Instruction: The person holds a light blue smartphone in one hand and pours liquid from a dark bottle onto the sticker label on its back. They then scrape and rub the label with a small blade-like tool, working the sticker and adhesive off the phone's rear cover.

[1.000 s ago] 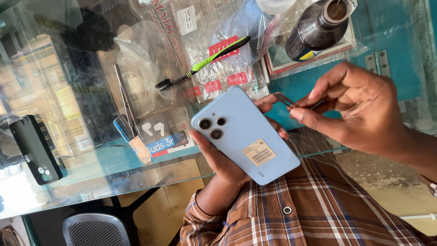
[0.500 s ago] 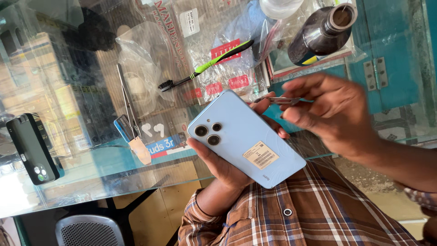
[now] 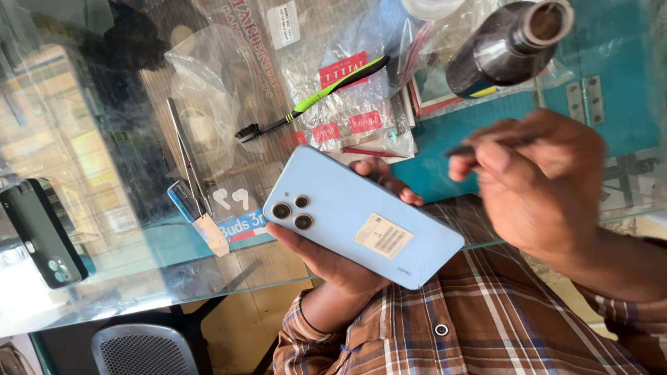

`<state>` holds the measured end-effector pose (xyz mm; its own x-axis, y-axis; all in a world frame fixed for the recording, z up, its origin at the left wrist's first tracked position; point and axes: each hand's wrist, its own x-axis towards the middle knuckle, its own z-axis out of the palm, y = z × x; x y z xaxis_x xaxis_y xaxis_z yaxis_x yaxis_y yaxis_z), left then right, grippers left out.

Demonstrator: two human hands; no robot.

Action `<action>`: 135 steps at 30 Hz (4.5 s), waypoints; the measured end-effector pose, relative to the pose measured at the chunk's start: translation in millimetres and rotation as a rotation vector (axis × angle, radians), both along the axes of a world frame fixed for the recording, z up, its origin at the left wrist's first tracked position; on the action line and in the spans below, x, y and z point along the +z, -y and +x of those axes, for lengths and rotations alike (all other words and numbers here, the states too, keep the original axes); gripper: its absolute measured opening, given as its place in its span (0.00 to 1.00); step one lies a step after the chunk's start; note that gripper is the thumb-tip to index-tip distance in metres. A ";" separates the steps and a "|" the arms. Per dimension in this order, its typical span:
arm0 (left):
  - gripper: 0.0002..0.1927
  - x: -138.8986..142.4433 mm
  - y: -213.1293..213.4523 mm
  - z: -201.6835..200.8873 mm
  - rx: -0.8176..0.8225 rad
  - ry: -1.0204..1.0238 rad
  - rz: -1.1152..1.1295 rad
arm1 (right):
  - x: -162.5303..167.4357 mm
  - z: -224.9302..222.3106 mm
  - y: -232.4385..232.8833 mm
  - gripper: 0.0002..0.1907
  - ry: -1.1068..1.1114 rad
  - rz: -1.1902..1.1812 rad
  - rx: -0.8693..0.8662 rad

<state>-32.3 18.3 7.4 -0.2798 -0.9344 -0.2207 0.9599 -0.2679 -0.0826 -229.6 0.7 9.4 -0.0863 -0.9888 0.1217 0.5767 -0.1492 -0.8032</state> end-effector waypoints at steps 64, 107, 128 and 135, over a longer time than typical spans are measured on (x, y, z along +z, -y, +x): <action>0.62 0.4 -18.5 12.0 -0.219 0.154 0.006 | -11.0 6.1 -61.7 0.10 0.111 0.593 0.206; 0.56 43.1 23.7 17.6 -0.417 0.026 0.061 | 75.0 -82.7 99.6 0.29 -1.660 -1.788 -0.242; 0.54 56.0 24.1 20.3 -0.400 0.097 0.053 | 96.1 -54.0 88.0 0.25 -1.530 -2.046 -0.346; 0.57 55.6 23.2 23.4 -0.462 0.202 0.034 | 106.2 -46.7 89.0 0.21 -1.511 -2.105 -0.325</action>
<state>-8.9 -4.9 62.9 -0.6113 -0.7143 -0.3408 0.7393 -0.6691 0.0764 -276.3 -88.3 115.6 0.8253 0.3498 0.4433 -0.0649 -0.7211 0.6898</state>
